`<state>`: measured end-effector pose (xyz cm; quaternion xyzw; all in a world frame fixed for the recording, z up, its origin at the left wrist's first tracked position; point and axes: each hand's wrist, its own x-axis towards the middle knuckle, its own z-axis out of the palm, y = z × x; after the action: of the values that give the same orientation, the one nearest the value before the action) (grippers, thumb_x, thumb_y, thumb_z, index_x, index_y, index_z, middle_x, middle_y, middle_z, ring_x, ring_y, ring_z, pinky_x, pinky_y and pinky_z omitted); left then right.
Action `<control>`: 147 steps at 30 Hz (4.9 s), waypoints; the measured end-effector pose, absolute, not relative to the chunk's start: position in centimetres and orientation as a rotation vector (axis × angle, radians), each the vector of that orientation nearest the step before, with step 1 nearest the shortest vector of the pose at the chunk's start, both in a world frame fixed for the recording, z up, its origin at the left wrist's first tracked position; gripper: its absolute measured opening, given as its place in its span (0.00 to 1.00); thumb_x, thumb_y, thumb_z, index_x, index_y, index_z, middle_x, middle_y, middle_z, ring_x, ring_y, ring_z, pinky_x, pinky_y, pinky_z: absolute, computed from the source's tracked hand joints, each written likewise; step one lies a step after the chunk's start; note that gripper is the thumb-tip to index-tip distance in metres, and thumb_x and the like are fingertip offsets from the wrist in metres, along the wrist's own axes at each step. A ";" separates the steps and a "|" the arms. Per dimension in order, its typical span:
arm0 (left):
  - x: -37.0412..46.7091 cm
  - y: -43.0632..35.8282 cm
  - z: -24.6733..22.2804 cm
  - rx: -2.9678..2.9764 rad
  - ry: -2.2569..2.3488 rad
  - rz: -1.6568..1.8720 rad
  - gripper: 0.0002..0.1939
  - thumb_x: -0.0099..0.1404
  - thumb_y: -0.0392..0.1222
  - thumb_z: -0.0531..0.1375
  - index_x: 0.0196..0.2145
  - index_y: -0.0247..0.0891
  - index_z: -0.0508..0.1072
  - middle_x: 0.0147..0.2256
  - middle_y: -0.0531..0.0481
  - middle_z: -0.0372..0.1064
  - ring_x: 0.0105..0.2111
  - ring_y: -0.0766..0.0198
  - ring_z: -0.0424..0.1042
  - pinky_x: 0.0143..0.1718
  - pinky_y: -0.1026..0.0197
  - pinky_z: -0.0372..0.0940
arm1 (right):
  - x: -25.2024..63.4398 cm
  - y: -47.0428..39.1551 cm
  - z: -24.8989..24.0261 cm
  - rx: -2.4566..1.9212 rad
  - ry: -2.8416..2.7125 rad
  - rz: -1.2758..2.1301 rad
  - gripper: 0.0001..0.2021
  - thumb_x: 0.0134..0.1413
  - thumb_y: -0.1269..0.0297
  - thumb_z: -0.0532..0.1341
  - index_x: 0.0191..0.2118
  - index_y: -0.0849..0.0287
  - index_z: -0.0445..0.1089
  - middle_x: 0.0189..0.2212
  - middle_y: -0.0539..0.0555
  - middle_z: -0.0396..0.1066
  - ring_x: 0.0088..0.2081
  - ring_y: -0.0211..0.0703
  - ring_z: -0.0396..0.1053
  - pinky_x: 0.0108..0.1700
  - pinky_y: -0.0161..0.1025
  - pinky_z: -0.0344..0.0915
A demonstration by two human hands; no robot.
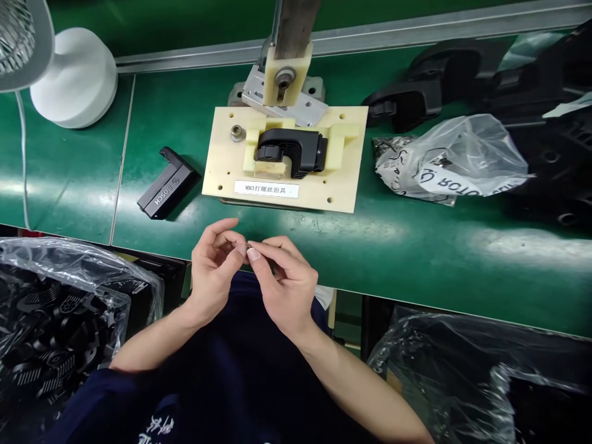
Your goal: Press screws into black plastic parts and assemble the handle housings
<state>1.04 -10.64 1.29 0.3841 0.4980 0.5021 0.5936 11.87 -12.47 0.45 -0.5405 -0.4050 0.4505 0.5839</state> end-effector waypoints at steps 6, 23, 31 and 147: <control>0.8 -10.0 1.4 0.989 1.115 1.114 0.17 0.60 0.33 0.64 0.47 0.42 0.70 0.27 0.57 0.68 0.27 0.71 0.68 0.32 0.67 0.66 | 14.1 -11.7 1.0 -1.286 -1.140 1.058 0.09 0.55 0.74 0.61 0.36 0.56 0.77 0.30 0.50 0.70 0.27 0.33 0.66 0.28 0.34 0.65; 0.2 -4.0 2.7 1.668 1.008 1.291 0.17 0.63 0.33 0.61 0.50 0.42 0.71 0.36 0.49 0.71 0.36 0.64 0.73 0.37 0.60 0.71 | 16.0 -6.1 2.5 -1.258 -1.457 0.008 0.07 0.55 0.75 0.62 0.32 0.55 0.72 0.27 0.49 0.70 0.29 0.37 0.69 0.29 0.37 0.67; 2.7 4.0 1.7 1.701 0.951 1.370 0.25 0.57 0.52 0.68 0.50 0.46 0.68 0.49 0.46 0.70 0.54 0.50 0.70 0.50 0.50 0.69 | 14.7 0.3 1.9 -1.521 -1.470 0.113 0.09 0.65 0.66 0.55 0.35 0.56 0.72 0.34 0.52 0.69 0.41 0.44 0.71 0.47 0.48 0.66; 4.6 5.4 2.7 1.811 0.876 1.506 0.26 0.58 0.37 0.58 0.54 0.39 0.57 0.30 0.52 0.71 0.32 0.60 0.74 0.39 0.55 0.69 | 26.3 5.9 20.3 -1.158 -1.311 -0.114 0.13 0.51 0.57 0.61 0.21 0.58 0.67 0.17 0.47 0.61 0.21 0.34 0.56 0.25 0.37 0.54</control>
<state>4.58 5.40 2.72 0.6853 0.3315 0.5700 0.3090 26.29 5.94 20.26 -0.5078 -0.5748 -0.0500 0.6398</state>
